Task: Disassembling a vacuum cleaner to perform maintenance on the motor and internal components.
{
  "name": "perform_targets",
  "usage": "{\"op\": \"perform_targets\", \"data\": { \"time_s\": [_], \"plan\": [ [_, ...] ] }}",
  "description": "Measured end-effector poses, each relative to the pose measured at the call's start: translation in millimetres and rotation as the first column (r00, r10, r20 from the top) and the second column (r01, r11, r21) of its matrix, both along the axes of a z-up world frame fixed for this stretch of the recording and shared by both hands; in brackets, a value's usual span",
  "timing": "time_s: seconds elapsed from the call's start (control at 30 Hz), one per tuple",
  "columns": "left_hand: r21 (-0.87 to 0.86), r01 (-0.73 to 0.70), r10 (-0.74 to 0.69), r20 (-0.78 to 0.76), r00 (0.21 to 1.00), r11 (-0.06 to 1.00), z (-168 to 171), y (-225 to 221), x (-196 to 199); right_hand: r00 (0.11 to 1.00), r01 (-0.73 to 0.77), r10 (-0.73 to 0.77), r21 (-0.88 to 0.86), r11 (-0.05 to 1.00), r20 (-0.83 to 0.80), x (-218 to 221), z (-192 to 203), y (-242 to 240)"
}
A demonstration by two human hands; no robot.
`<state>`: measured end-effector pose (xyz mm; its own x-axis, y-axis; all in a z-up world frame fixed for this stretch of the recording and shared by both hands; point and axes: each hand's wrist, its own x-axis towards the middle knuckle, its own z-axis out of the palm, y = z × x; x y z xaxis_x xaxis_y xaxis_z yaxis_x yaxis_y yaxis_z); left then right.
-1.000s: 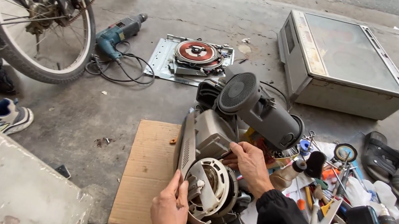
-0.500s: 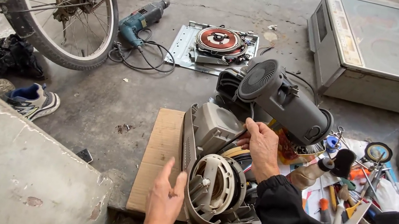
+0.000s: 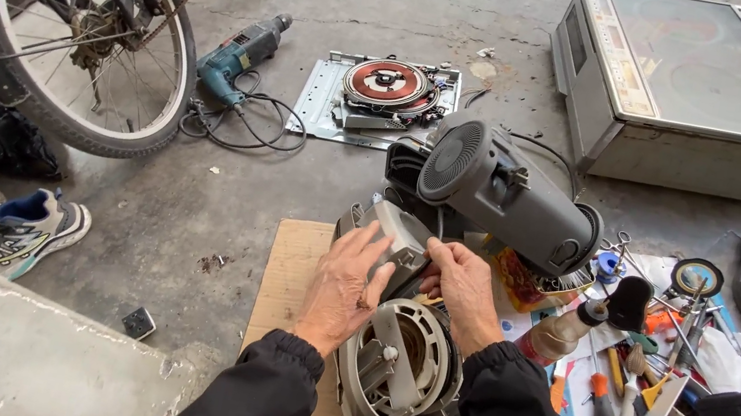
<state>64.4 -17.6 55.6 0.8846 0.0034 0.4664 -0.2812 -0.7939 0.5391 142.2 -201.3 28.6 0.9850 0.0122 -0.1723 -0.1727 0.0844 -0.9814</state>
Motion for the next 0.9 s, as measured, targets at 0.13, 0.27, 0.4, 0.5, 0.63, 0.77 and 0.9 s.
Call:
{"op": "perform_targets", "data": {
  "time_s": [0.13,0.27,0.4,0.5,0.63,0.77,0.9],
  "plan": [
    [0.129,0.122,-0.131,0.060,0.990,0.984,-22,-3,44,1.000,-0.019,0.019,-0.013,1.000,0.015,1,-4,1],
    [0.325,0.228,-0.238,-0.008,0.971,0.918,-32,-10,73,0.999,0.000,0.002,-0.051,0.999,0.043,8,1,0],
    [0.240,0.284,-0.258,-0.137,0.957,0.928,-28,0,69,0.997,0.053,-0.048,-0.067,0.996,0.067,17,12,-3],
    [0.207,0.290,-0.249,-0.201,0.947,0.934,-33,16,60,0.996,0.051,-0.044,-0.085,0.995,0.076,24,21,-1],
    [0.232,0.273,-0.219,-0.235,0.947,0.934,-30,31,47,0.995,0.060,-0.052,-0.080,0.995,0.090,26,30,-1],
    [0.341,0.184,-0.111,-0.224,0.968,0.922,-38,37,32,0.998,0.038,-0.035,-0.058,0.998,0.056,21,32,2],
    [0.413,0.121,-0.043,-0.192,0.980,0.903,-54,43,22,1.000,0.001,-0.001,-0.007,1.000,0.016,19,23,10]
  ]
}}
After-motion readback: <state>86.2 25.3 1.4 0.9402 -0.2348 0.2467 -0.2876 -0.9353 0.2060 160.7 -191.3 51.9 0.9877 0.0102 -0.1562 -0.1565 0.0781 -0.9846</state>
